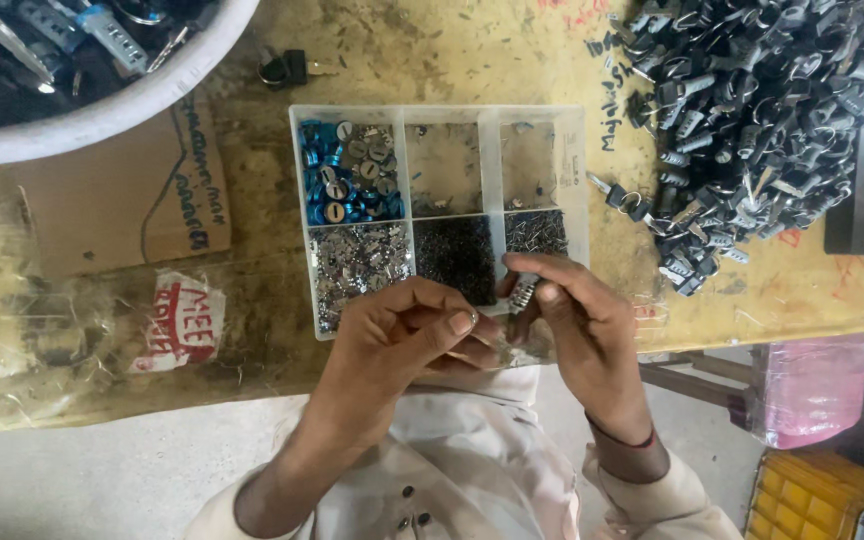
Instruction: The person assembles keychains by hand at a workbench. They pick a key from a pile, insert a small metal pin, and attach a blue plastic cap, repeating the process for multiple units.
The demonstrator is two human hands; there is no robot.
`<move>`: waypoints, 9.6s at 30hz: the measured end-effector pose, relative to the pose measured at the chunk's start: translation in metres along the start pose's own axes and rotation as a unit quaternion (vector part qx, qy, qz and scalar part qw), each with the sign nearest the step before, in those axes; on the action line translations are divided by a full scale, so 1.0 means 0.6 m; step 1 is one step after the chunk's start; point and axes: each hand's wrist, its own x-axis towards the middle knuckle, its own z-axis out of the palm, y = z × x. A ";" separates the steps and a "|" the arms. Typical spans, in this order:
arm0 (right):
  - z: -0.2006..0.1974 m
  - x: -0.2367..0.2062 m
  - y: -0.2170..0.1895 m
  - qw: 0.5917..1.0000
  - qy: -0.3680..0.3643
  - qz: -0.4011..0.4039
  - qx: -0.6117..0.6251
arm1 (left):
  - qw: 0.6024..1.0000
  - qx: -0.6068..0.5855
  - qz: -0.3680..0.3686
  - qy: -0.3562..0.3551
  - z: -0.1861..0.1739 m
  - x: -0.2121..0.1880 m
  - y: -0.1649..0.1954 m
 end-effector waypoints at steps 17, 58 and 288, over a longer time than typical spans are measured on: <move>0.038 -0.007 -0.012 0.943 0.033 -0.214 -0.252 | 0.998 0.040 0.030 0.040 -0.007 0.007 -0.018; -0.055 0.133 0.015 0.919 0.008 -0.197 -0.340 | 0.720 0.439 0.533 0.063 -0.026 0.052 -0.049; 0.037 0.021 -0.005 0.979 -0.169 -0.025 0.114 | 0.972 0.143 0.188 -0.005 -0.033 0.012 -0.021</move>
